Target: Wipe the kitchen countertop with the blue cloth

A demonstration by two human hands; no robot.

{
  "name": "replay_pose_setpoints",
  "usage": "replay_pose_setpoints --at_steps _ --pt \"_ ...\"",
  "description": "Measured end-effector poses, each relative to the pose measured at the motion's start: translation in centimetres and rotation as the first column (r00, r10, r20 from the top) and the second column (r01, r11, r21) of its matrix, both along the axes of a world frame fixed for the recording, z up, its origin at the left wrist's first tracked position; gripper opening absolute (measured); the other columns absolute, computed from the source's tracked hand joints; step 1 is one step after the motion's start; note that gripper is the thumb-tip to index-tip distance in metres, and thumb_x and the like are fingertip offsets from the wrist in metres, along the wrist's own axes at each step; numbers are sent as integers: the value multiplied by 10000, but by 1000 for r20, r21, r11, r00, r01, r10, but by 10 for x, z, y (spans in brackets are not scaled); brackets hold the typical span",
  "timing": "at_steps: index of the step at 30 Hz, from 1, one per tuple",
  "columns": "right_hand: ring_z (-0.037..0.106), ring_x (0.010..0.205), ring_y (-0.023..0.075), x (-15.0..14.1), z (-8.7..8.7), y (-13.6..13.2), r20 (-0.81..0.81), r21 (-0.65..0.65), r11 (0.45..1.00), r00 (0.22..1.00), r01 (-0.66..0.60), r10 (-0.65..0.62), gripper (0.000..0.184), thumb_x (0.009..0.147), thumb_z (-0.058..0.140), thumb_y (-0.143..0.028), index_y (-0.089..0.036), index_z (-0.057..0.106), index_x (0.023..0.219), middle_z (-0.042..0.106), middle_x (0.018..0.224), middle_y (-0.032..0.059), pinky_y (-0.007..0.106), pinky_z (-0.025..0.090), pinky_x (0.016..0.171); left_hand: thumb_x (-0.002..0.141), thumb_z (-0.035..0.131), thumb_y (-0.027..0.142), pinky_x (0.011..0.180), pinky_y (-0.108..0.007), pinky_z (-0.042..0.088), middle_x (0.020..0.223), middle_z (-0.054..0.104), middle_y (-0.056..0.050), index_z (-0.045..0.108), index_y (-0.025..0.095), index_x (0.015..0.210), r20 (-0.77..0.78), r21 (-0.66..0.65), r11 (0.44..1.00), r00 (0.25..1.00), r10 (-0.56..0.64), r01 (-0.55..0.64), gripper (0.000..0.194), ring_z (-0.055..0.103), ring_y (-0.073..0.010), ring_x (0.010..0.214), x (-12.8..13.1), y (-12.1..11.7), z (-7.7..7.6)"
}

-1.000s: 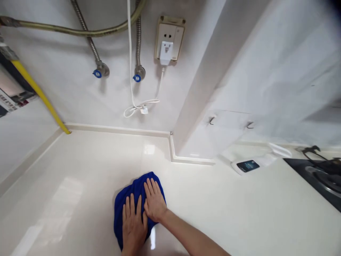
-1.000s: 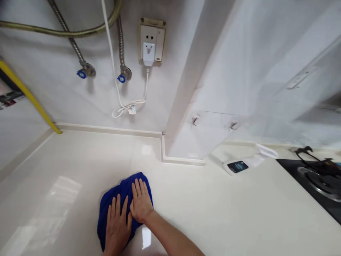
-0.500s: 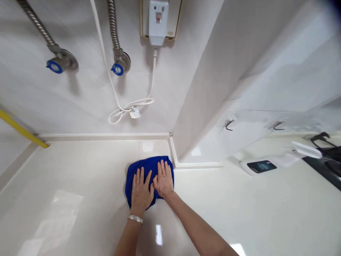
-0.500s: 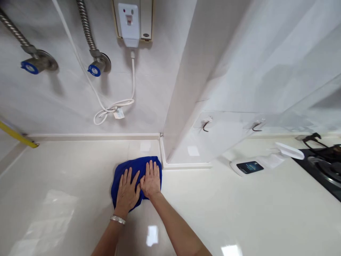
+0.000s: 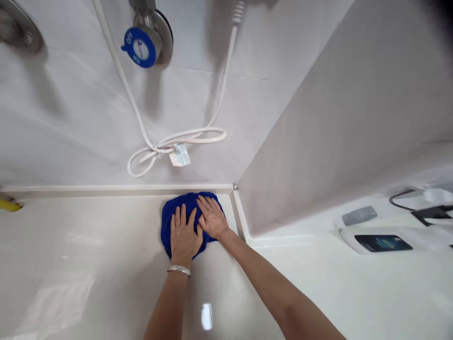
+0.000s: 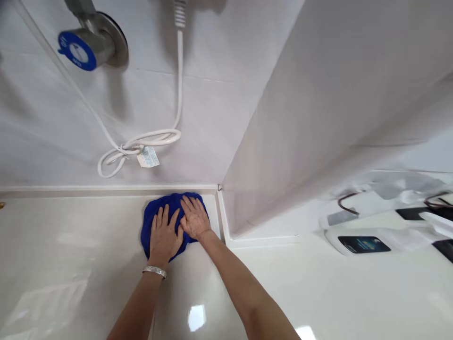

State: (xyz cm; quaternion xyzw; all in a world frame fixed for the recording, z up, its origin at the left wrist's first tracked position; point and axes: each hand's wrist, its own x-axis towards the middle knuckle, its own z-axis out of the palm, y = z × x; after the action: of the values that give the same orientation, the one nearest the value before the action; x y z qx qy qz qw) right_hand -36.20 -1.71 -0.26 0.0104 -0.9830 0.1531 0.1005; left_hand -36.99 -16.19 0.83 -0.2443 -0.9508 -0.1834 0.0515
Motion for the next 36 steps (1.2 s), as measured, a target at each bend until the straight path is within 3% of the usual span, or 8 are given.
replay_pose_setpoints --at_steps 4,9,14,18,21,27,31,36 --pt "385 1415 251 -9 -3 4 -32 -49 999 999 4 -6 588 902 414 -212 -130 439 1484 430 1568 89 446 227 1243 892 480 353 1245 -598 290 1598 356 -213 473 227 1410 -4 16 1000 1000 -22 22 533 266 -391 1517 -25 3 -1" --pt "313 1467 256 2 -11 3 -48 -57 984 984 171 -173 610 918 385 -223 -163 380 1525 421 1577 44 446 213 1240 853 566 367 1239 -593 306 1587 369 -186 514 270 1381 -11 33 994 995 -103 104 539 315 -393 1495 -45 -1 -2" --pt "238 1505 259 12 -14 2 -41 17 950 950 311 -310 655 914 380 -221 -169 292 1562 367 1609 37 447 217 1233 866 550 358 1227 -628 307 1622 334 -157 467 298 1423 -51 27 988 987 -151 153 567 282 -409 1507 -40 1 -3" --pt "208 1518 280 19 -14 -3 2 85 888 891 452 -454 662 924 354 -228 -32 254 1549 293 1628 154 451 221 1232 882 537 382 1242 -593 300 1623 331 -155 423 340 1445 -28 27 972 972 -231 232 577 266 -365 1521 -27 6 -3" --pt "219 1516 287 31 -17 -5 42 158 889 896 431 -442 653 936 349 -231 24 256 1530 256 1626 212 449 223 1235 887 529 378 1239 -577 320 1618 342 -150 428 344 1440 -36 38 967 968 -250 251 563 267 -343 1520 -11 6 -2" --pt "235 1514 278 81 -37 -11 -10 212 926 948 312 -317 668 930 382 -246 -8 256 1541 255 1629 197 447 251 1238 898 497 339 1215 -557 382 1603 375 -124 385 356 1459 -82 -18 956 952 -294 293 572 304 -321 1502 41 -8 0" --pt "230 1514 303 121 -48 -23 -104 198 948 967 249 -232 739 916 376 -250 -41 114 1575 254 1624 204 508 268 1232 891 464 243 1182 -541 442 1595 391 -125 304 328 1495 -175 -118 958 944 -280 262 631 332 -314 1483 88 -22 -2" --pt "252 1505 317 181 -48 -35 -176 189 960 969 208 -175 808 910 399 -233 -62 -32 1572 217 1635 194 510 292 1225 916 435 275 1156 -536 478 1599 378 -132 205 330 1520 -223 -188 953 935 -277 237 648 335 -319 1477 148 -37 0"
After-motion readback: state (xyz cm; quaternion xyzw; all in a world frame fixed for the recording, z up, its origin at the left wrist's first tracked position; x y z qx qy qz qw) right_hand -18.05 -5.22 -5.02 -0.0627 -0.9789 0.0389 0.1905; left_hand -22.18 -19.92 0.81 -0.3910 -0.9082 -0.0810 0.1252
